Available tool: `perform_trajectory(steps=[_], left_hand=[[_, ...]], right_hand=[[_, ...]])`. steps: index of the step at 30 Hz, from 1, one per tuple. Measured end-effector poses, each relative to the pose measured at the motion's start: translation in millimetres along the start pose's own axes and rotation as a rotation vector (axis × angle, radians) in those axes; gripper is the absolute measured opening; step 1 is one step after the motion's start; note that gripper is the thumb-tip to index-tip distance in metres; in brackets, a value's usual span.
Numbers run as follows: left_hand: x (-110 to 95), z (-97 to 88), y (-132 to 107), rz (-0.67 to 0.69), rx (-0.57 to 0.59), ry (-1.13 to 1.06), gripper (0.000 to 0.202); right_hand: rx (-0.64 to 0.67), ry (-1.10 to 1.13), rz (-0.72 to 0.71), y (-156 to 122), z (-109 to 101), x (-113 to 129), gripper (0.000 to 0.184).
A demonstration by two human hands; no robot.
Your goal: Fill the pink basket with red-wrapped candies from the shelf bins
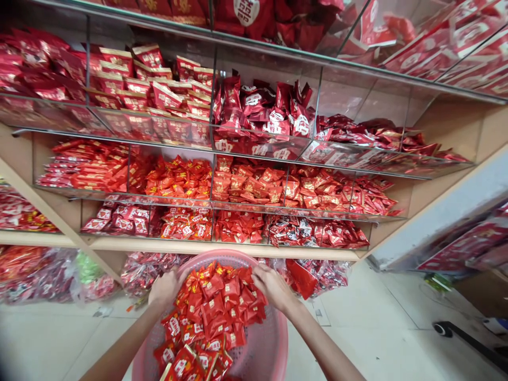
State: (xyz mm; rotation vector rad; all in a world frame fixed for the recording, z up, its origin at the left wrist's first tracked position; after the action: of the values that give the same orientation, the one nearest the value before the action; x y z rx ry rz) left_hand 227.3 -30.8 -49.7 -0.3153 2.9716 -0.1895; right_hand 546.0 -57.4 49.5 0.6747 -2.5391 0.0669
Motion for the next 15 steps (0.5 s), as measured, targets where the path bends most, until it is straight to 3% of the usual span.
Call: perform_trajectory(steps=[9, 15], left_hand=[[-1.6, -1.9, -0.9, -0.009, -0.002, 0.012, 0.064], [0.3, 2.0, 1.1, -0.002, -0.005, 0.024, 0.065]], right_hand=[[0.012, 0.400, 0.104, 0.4, 41.9, -5.1, 0.028], [-0.015, 0.503, 0.128, 0.6, 47.1, -15.7, 0.028]])
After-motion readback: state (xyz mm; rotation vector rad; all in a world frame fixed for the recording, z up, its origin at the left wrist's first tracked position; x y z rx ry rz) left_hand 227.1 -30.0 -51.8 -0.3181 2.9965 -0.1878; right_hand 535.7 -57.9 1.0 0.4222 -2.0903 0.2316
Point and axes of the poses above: each hand's wrist, its own y-axis towards the middle knuckle, its own z-axis out of the palm, x = y × z, the point moved 2 cm from there along y, towards the middle knuckle, and after that the axes turned 3 degrees about x, right-handed, at the moved point
